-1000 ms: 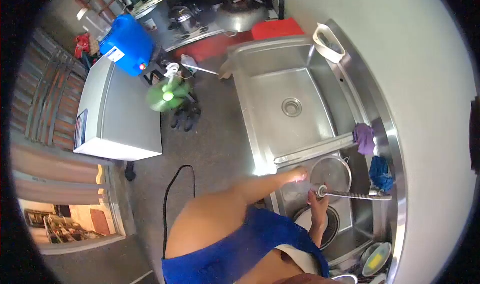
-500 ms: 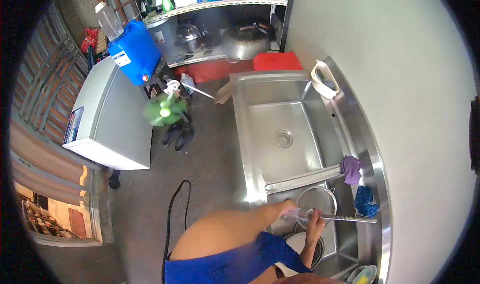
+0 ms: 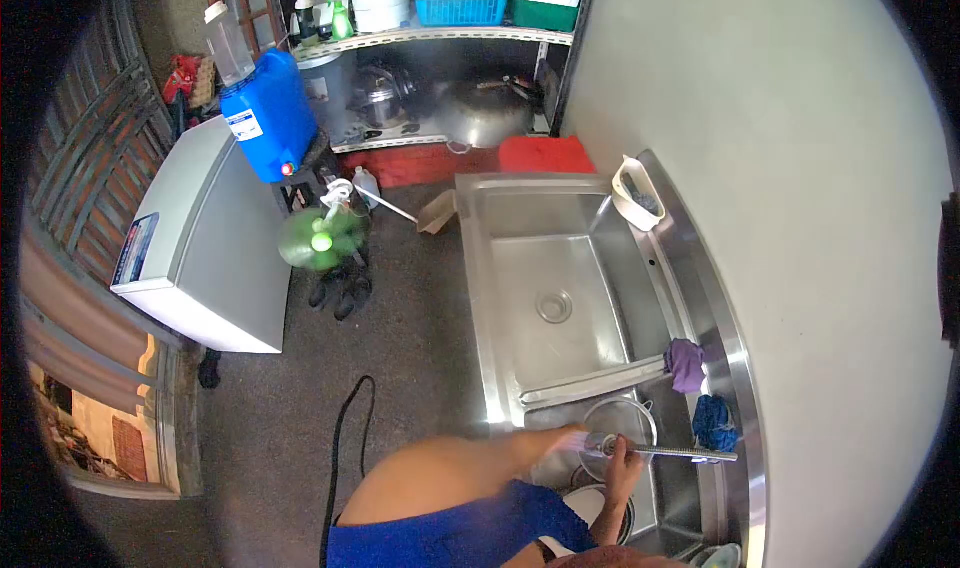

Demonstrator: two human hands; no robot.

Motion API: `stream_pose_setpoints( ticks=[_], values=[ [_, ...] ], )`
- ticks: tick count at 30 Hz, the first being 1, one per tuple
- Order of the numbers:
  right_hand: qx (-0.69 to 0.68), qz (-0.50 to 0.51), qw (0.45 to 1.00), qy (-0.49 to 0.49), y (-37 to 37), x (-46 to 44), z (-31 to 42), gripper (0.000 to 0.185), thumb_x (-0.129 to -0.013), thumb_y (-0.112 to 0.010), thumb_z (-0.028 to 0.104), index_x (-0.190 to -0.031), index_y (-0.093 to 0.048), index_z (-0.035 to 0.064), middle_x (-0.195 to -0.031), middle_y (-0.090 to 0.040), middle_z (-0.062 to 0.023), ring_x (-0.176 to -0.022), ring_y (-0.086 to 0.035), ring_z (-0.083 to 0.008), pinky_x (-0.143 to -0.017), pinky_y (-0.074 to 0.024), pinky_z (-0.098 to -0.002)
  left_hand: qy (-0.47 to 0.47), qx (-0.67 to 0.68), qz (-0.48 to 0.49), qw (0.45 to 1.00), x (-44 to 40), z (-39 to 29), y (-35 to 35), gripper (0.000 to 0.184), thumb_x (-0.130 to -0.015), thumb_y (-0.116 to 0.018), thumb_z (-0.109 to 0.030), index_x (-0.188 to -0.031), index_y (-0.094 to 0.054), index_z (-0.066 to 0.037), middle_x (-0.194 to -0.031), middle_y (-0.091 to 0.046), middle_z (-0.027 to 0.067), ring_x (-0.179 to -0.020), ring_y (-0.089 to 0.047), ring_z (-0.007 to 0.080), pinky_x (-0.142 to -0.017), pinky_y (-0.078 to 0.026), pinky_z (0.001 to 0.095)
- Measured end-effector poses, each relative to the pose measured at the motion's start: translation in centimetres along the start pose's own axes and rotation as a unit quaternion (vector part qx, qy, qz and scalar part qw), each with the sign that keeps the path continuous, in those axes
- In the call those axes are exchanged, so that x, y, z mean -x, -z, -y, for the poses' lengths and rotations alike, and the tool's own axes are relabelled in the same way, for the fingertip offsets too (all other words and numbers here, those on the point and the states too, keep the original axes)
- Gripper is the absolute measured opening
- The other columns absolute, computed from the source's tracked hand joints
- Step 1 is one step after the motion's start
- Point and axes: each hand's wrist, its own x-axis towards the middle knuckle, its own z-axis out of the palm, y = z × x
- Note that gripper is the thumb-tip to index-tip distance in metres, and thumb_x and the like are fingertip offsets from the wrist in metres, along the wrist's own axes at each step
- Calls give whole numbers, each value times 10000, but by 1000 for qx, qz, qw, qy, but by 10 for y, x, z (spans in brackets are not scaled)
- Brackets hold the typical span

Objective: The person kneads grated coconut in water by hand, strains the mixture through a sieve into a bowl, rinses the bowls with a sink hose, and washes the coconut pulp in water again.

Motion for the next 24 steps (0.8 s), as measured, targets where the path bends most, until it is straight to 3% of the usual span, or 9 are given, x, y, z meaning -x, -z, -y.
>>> stream_pose_setpoints(
  ticks=[4, 6, 9, 13, 16, 18, 20, 21, 24],
  values=[
    [-4, 37, 997, -68, 4, 5, 9, 342, -899, -561, 233, -1024, -606, -82, -825, -632, -96, -734, -571, -143, -616, -457, -298, -107, -129, -8, 986, 34, -31, 5, 175, -846, -537, -193, -896, -627, -52, -885, -651, 109, -770, -646, 251, -677, -543, 431],
    [-22, 54, 993, -102, 9, 11, 5, 345, -895, -569, 224, -1054, -597, -80, -826, -625, -83, -723, -560, -120, -605, -453, -268, -23, -108, 2, 994, 39, -19, 6, 240, -846, -500, -183, -946, -622, -2, -927, -644, 150, -819, -641, 294, -686, -539, 477],
    [-26, 81, 993, -81, 16, 21, -9, 428, -858, -614, 272, -1135, -573, -51, -810, -616, -82, -650, -557, -111, -545, -441, -236, 372, 172, 158, 898, -55, 73, 37, 299, -831, -527, -208, -1001, -618, 20, -956, -632, 189, -828, -634, 325, -703, -527, 513],
    [-71, 94, 991, -68, 32, 38, -5, 385, -854, -619, 213, -1122, -571, -60, -840, -622, -94, -698, -564, -124, -569, -456, -258, 290, 136, 89, 943, -12, 32, 17, 340, -829, -543, -239, -1020, -614, 33, -966, -627, 210, -815, -634, 327, -735, -525, 481],
    [-32, 111, 993, 11, 39, 44, -43, 387, -846, -617, 186, -1131, -558, -70, -867, -636, -112, -717, -589, -149, -588, -473, -277, -23, -29, 9, 999, 84, -105, -47, 295, -819, -573, -230, -986, -625, 8, -862, -639, 175, -732, -637, 287, -668, -531, 436],
    [44, 121, 991, 31, 48, 54, -44, 440, -815, -631, 155, -1170, -526, -82, -944, -639, -154, -787, -614, -181, -653, -487, -285, -229, -158, -86, 957, 147, -217, -103, 265, -812, -593, -224, -963, -633, -9, -793, -647, 151, -676, -640, 260, -623, -535, 406],
    [-6, 102, 994, 45, 49, 69, -27, 434, -817, -628, 147, -1170, -523, -82, -979, -628, -170, -844, -604, -193, -698, -482, -298, 194, -164, -29, 967, 14, 15, -18, 252, -832, -521, -174, -926, -635, 30, -826, -670, 160, -694, -663, 255, -604, -548, 381],
    [-55, 81, 993, 61, 51, 74, -25, 427, -819, -626, 139, -1170, -520, -81, -1013, -616, -187, -902, -595, -205, -743, -477, -310, 376, -190, 22, 907, -5, 12, -23, 258, -842, -485, -149, -908, -635, 50, -842, -681, 164, -703, -675, 253, -594, -554, 369],
    [-54, 107, 991, 62, 53, 76, -35, 436, -825, -627, 119, -1186, -487, -80, -1071, -583, -188, -978, -566, -227, -812, -457, -331, 283, -318, -82, 901, 20, 5, -40, 265, -734, -564, -165, -879, -642, 44, -763, -670, 195, -619, -665, 269, -509, -527, 368]
  ],
)
